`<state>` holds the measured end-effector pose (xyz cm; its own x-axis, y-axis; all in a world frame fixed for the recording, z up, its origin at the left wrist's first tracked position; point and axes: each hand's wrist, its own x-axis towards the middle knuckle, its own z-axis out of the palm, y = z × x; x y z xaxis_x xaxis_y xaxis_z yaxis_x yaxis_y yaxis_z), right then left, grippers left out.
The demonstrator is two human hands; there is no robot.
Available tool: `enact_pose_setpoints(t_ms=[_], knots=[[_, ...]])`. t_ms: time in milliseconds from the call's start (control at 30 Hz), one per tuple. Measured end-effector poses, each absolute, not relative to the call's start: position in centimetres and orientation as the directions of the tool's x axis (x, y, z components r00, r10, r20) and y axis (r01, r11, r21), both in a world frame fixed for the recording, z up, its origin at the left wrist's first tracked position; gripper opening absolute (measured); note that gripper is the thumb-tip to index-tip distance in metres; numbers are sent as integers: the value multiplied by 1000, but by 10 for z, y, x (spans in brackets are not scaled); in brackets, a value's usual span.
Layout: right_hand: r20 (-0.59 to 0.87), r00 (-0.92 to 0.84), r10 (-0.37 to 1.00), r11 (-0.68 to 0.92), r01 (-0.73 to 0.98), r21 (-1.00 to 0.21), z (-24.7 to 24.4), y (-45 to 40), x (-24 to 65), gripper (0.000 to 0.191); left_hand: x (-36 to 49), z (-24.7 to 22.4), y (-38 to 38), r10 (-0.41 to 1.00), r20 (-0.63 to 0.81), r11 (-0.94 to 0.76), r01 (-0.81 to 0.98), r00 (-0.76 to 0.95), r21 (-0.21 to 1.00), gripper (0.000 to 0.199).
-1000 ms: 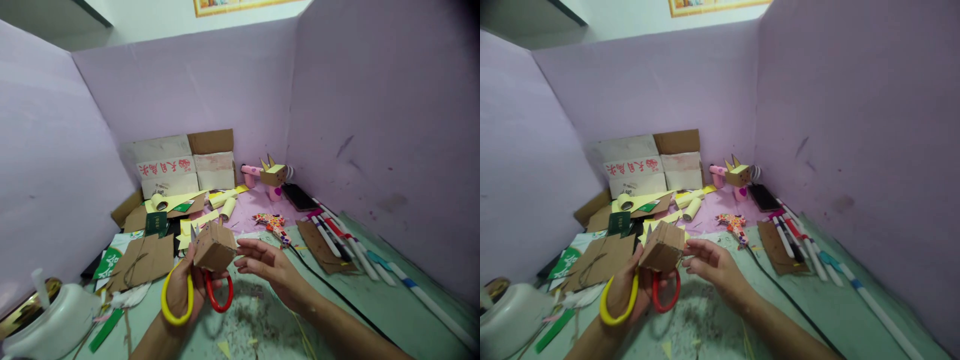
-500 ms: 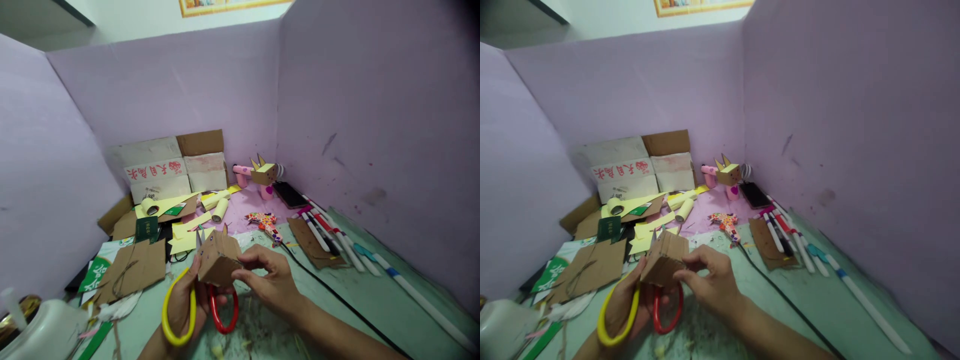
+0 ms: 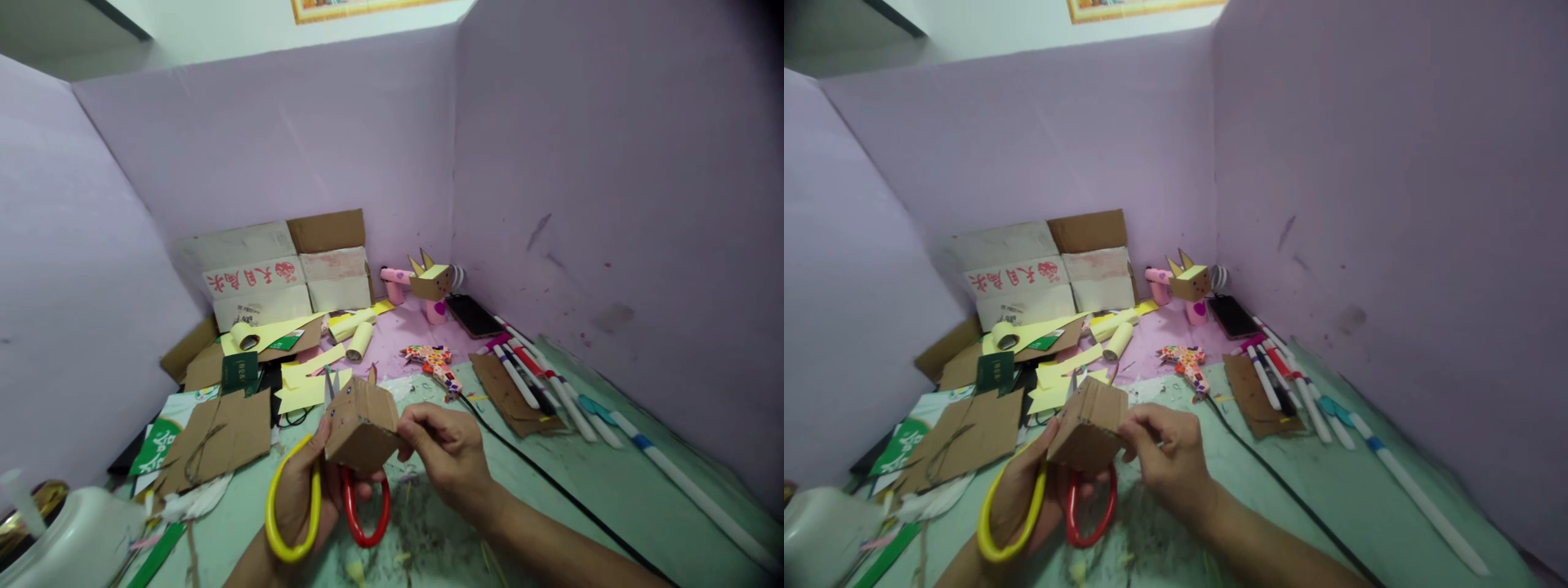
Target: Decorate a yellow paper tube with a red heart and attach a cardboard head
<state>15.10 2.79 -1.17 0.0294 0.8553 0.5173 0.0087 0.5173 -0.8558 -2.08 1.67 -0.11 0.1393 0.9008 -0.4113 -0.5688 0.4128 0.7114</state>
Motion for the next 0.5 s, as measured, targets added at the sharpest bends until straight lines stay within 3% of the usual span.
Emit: enact_pose_setpoints(t_ms=[100,233,300,400,500], knots=[[404,147,903,413,-36,-910,-11,37,159,33,-27,4,21,905,-409,396,-583,118,709,32],[368,258,893,393,-48,-918,-16,46,169,48,-38,19,26,899,-431,385,-596,70,705,39],[397,181,900,407,-22,-913,-19,44,167,53,-42,26,27,879,-471,414,-612,77,674,43],[440,-87,894,443,10,-897,-20,35,158,51,-42,31,26,857,-506,445,-636,98,630,44],[450,-202,870,458,-8,-889,-18,29,151,18,-41,29,25,856,-507,444,-643,98,624,44]])
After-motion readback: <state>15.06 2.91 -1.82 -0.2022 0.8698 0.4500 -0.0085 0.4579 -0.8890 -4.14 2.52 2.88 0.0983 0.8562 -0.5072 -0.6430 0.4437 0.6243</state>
